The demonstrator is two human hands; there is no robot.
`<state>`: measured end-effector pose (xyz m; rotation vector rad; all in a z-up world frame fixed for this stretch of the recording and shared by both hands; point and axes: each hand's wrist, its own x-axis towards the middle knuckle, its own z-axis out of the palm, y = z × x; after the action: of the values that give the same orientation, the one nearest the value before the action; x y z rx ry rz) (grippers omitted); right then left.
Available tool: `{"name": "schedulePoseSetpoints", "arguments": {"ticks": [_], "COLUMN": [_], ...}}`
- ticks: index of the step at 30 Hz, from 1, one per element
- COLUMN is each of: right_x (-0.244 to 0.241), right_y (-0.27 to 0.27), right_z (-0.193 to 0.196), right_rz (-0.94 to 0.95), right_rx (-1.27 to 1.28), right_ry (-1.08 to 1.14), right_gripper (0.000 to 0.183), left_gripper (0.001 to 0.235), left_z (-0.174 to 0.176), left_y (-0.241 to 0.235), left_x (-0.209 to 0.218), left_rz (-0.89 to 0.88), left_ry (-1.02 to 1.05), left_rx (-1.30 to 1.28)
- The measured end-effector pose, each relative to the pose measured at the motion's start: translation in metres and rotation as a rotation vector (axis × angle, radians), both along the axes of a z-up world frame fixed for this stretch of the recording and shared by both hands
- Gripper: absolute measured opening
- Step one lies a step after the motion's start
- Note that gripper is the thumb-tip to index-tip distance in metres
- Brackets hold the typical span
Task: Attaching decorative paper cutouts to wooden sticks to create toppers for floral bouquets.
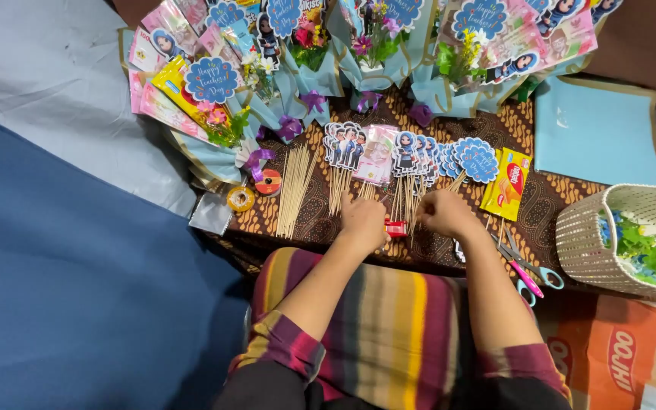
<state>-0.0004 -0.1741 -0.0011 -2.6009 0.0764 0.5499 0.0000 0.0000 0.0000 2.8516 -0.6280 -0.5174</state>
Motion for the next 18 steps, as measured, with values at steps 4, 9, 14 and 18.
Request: {"name": "schedulePoseSetpoints", "arguments": {"ticks": [4,9,14,18], "right_x": [0.0,0.012,0.017,0.021], "right_y": [-0.019,-0.036,-0.024,-0.019], "right_z": [-0.008,-0.029,-0.025,-0.03], "right_rz": [-0.151,-0.262,-0.246,-0.263], "right_rx": [0.201,0.214,0.205,0.144], "right_ry": [-0.236,-0.47,-0.517,-0.545], "right_gripper": [0.017,0.019,0.016,0.013], "left_gripper": [0.041,0.011,0.014,0.009], "left_z": [0.019,-0.035,-0.044,-0.082], "left_y": [0.022,0.068,0.095,0.092], "left_x": [0.013,0.096,0.1,0.11], "left_rz": [0.109,0.39,0.517,0.5], "left_ry": [-0.092,-0.395,-0.253,-0.231], "left_rx": [-0.262,-0.164,-0.061,0.022]}}
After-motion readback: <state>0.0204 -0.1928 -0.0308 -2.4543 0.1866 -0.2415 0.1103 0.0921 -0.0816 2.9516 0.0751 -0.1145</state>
